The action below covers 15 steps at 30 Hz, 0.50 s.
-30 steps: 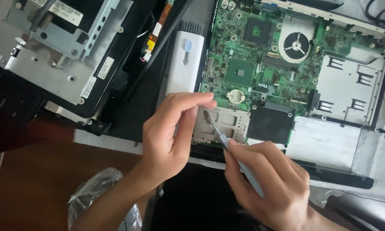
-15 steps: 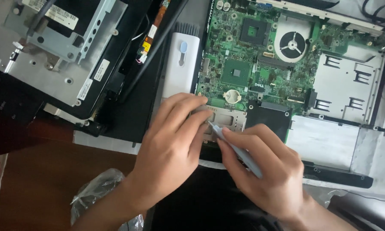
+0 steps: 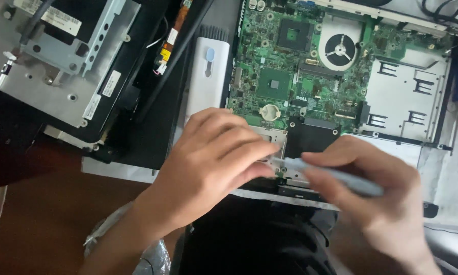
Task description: Applying thermal paste to a laptop processor and installing internal components.
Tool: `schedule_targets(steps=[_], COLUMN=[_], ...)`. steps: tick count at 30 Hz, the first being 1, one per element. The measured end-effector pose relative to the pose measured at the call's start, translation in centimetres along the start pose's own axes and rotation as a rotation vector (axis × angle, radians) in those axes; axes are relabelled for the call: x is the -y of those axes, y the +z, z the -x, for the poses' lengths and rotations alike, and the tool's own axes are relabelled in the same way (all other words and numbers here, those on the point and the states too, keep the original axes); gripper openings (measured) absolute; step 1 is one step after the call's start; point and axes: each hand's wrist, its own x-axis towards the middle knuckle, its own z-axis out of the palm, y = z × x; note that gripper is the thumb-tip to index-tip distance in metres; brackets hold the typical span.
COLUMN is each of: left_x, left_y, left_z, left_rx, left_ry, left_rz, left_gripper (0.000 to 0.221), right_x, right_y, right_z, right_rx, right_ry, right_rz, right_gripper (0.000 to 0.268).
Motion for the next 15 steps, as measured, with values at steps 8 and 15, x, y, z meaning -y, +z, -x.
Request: schedule_targets(steps=[8,15], left_x=[-1.1,-0.3], left_y=[0.1,0.8], left_z=[-0.4,-0.6], left_rx=[-0.033,-0.052], left_ry=[-0.071,-0.042], left_rz=[0.181,0.164], left_gripper=[0.019,0.014], right_x=[-2.4,-1.6], right_y=[-0.7,-0.8], right_z=[-1.0,-2.8], right_rx=[0.091,0.147], right_ry=[0.037,-0.141], right_rz=[-0.269,-0.028], right_gripper=[0.013,0.027])
